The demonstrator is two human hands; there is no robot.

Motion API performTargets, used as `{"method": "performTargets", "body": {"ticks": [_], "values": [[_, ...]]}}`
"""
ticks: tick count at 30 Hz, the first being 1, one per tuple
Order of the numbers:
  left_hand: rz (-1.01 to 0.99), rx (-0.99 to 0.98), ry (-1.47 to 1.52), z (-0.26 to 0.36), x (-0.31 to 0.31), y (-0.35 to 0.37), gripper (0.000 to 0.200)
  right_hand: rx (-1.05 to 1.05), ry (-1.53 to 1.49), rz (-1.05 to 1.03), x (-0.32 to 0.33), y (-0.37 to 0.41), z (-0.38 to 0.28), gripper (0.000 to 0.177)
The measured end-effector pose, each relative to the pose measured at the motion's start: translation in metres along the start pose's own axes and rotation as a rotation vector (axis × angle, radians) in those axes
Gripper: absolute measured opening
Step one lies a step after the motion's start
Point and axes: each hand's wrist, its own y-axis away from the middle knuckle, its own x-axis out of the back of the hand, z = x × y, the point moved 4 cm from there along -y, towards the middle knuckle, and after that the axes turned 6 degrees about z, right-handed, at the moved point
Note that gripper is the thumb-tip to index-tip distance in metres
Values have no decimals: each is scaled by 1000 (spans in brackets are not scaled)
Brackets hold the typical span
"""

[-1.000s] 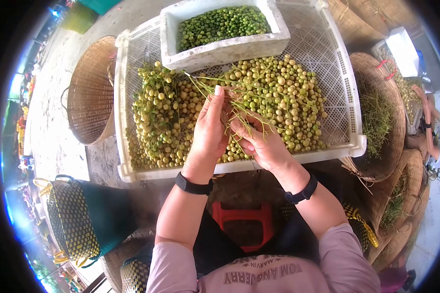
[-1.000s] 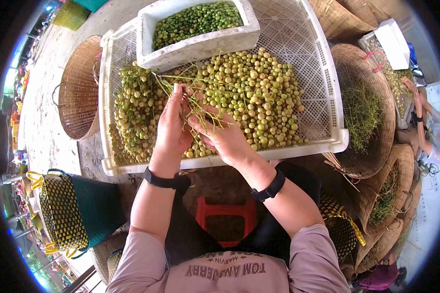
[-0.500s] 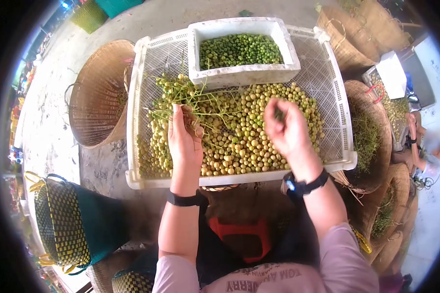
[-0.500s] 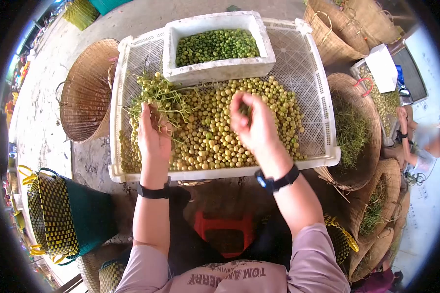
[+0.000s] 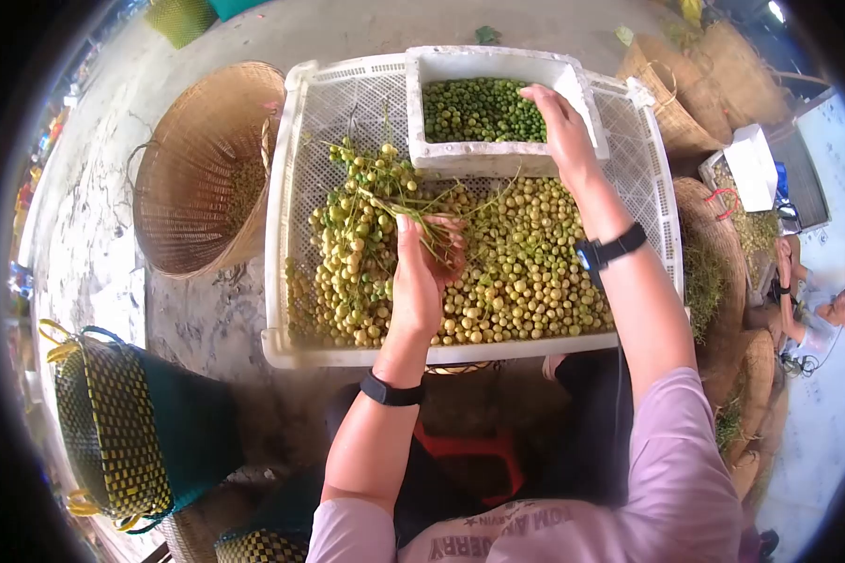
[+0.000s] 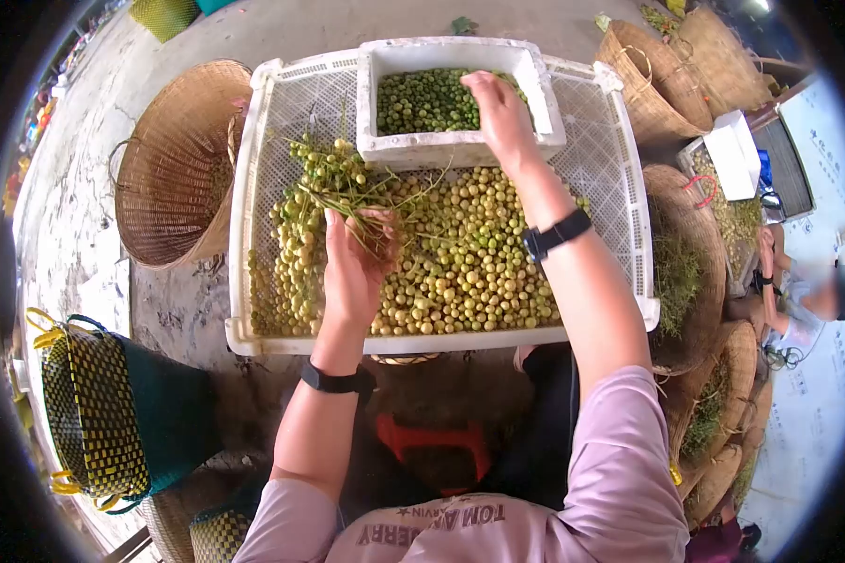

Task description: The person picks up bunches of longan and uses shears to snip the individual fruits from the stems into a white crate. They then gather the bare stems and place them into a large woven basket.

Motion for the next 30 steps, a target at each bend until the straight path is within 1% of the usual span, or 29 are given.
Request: {"method": "performTargets", "body": {"ticks": [1,3,4,5,7,8,9,10,11,13,14,15,16,17,18,19,20,21,22,23,24,25,26,27,28,29,30], "values": [[-9,3,-3,-2,-3,1,58,39,59,-44,-1,13,-12,42],[-31,2,-8,-5,-10,1,60,138,-13,-86,0,29,-29,43],[-42,7,-27,-8,-13,4,60,115,-42,-70,5,33,-37,39],[-55,7,-45,-10,-18,7,60,117,-37,-60,11,31,-37,39],[-56,10,-62,-19,-23,11,60,24,-327,47,26,23,-34,40],[-90,19,-94,-23,-25,12,61,5,-284,15,34,25,-33,46],[-122,31,-128,-27,-28,14,62,13,-281,21,43,35,-44,46],[-139,13,-250,-28,-28,17,64,-7,-97,-193,42,55,-60,48],[-155,13,-281,-34,-29,18,64,-30,89,-409,38,81,-69,52],[-205,18,-325,-39,-36,24,64,205,511,-491,37,131,-72,57],[-253,36,-292,-41,-44,30,63,251,614,-491,41,150,-71,58],[-357,76,-274,-43,-50,35,62,295,716,-490,47,165,-67,61],[-417,57,-328,-48,-53,39,59,133,555,-500,55,173,-54,53],[-467,36,-383,-55,-56,43,57,78,518,-427,68,180,-47,48],[-462,33,-390,-54,-60,50,51,23,477,-359,81,186,-41,43],[-463,27,-416,-55,-61,52,49,96,512,-283,96,189,-42,35],[-453,-111,-609,-55,-56,48,46,79,566,-215,115,191,-36,35],[-442,-245,-800,-54,-51,44,44,124,631,-113,141,191,-18,34],[-366,-381,-871,-39,-47,43,35,74,681,-50,166,189,-21,33],[-210,-513,-899,-22,-39,42,30,126,833,23,203,183,-9,33],[-112,-632,-1008,-4,-28,36,29,31,889,118,237,179,2,34],[14,-783,-1031,12,-12,29,26,98,1086,184,272,178,11,36],[130,-908,-1146,32,1,27,26,-23,1188,222,301,177,16,42],[292,-844,-1194,45,19,18,25,-100,1511,199,317,179,7,51],[413,-845,-1267,54,40,5,26,-190,1791,277,330,183,6,57],[515,-833,-1364,66,56,0,26,-187,1783,283,333,184,4,57],[591,-697,-1298,75,70,-2,23,-74,1686,360,335,182,-4,56]]}}
